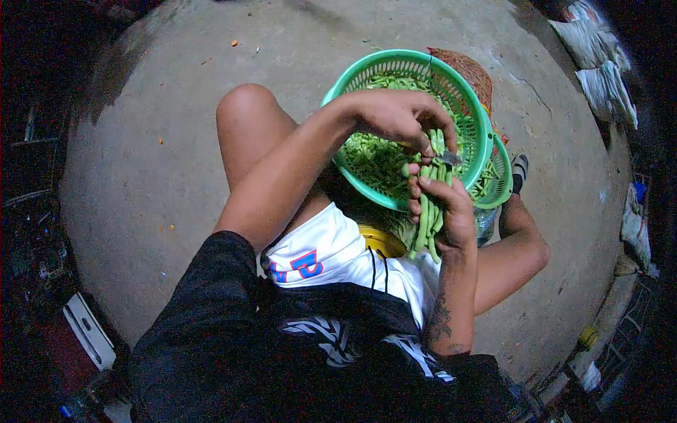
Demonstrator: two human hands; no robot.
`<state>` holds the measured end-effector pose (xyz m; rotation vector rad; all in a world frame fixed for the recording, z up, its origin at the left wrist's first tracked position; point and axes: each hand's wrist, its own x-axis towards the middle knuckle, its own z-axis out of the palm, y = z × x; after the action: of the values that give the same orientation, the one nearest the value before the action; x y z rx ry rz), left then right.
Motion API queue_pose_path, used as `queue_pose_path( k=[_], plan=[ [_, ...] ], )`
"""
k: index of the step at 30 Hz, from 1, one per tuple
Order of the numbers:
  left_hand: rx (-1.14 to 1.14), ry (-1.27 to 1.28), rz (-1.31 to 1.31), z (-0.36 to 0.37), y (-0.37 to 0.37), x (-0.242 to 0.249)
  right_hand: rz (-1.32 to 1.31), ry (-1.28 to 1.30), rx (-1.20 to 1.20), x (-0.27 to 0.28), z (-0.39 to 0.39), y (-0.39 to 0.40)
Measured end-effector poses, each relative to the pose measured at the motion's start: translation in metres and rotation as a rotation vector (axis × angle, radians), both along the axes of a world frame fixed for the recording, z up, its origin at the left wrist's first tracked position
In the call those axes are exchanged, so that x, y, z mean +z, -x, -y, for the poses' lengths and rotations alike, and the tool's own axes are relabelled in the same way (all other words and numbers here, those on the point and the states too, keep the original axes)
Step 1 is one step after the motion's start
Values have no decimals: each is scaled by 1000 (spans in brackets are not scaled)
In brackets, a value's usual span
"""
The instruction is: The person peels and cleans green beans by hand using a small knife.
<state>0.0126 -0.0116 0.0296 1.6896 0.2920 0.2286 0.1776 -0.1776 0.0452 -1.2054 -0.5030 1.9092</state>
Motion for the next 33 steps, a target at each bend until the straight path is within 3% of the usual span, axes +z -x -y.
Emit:
queue_pose_path(
  k=[2, 11, 15, 23, 27, 33],
  plan=[
    [-42, -20, 5, -3, 0, -1, 11, -6, -12, -2, 1, 1],
    [291, 120, 93, -12, 17, 11, -170, -96, -249, -17, 17, -4],
    [299, 145, 143, -18, 25, 10, -273, -116, -321, -22, 22, -11],
    [338, 155, 171, -14, 23, 3, -152, -93, -335, -24, 8, -16],
    [377, 169, 196, -12, 21, 2, -374, -23, -389, -23, -4, -13],
    [362, 123, 112, -8, 18, 3, -377, 69, -378, -29, -6, -9]
  ],
)
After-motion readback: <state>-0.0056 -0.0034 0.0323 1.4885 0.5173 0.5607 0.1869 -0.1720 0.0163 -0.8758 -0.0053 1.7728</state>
